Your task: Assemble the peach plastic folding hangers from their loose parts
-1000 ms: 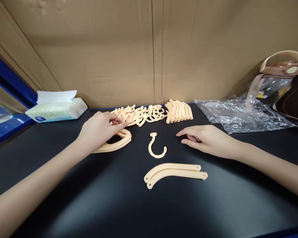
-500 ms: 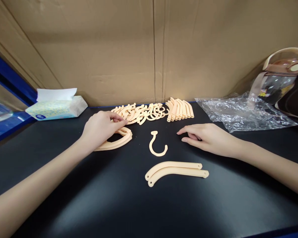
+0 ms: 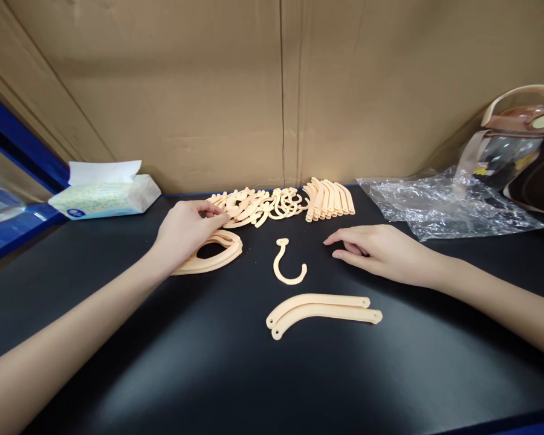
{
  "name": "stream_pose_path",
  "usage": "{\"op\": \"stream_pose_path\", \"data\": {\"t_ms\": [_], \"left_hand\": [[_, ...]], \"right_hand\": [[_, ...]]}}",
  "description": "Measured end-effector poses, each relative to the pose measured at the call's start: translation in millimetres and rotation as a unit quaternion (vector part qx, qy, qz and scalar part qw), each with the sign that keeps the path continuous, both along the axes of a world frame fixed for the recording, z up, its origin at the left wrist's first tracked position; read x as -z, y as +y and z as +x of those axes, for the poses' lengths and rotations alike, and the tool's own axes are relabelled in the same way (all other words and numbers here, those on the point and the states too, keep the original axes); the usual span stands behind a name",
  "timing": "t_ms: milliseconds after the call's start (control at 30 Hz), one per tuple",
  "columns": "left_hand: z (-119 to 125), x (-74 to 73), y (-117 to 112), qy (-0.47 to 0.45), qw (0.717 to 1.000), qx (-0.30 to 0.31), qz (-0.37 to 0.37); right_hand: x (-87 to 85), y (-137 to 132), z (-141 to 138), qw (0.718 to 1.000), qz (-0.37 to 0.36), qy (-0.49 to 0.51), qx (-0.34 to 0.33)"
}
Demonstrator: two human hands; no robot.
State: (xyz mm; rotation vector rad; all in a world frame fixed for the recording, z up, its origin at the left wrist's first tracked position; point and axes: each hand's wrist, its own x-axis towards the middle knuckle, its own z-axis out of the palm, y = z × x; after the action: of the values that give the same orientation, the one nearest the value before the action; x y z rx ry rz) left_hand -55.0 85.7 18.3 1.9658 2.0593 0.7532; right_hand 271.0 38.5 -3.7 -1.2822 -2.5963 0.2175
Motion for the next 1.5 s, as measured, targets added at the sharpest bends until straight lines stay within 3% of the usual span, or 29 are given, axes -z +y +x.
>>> {"op": "stream_pose_path", "data": {"t_ms": [367, 567, 767, 1000, 1200, 1367, 1433, 1500], "left_hand": [[7, -7.4, -11, 0.131, 0.976, 0.002, 0.173], [9, -13.7, -16, 0.08, 0.967, 0.03, 0.24], [32, -11.2, -42, -0.07, 0.975, 0.095, 0.186], [60, -6.5, -81, -0.107, 0.967, 0.194, 0.126], [61, -4.4, -79, -0.123, 0.967, 0.197, 0.1], [59, 1.1, -78, -0.132, 0.97, 0.191, 0.071], [59, 3.8, -79, -0.133, 0.97, 0.193, 0.064], [59, 6.0, -81, -0.129, 0.97, 0.196, 0.06]], "right_hand": [[-0.3, 0, -1, 1.0, 0.001, -0.001, 0.001], [1.0, 0, 1, 1.0, 0.009, 0.001, -0.006], [5.0, -3, -2, 0.994, 0.066, 0.083, -0.01], [2.4, -17, -13, 0.973, 0.172, 0.146, -0.053], [2.2, -17, -15, 0.971, 0.224, 0.076, -0.032], [3.0, -14, -16, 0.965, 0.252, 0.05, -0.051], [3.0, -14, -17, 0.969, 0.235, 0.058, -0.054], [2.6, -15, -18, 0.98, 0.171, 0.09, -0.055]]}}
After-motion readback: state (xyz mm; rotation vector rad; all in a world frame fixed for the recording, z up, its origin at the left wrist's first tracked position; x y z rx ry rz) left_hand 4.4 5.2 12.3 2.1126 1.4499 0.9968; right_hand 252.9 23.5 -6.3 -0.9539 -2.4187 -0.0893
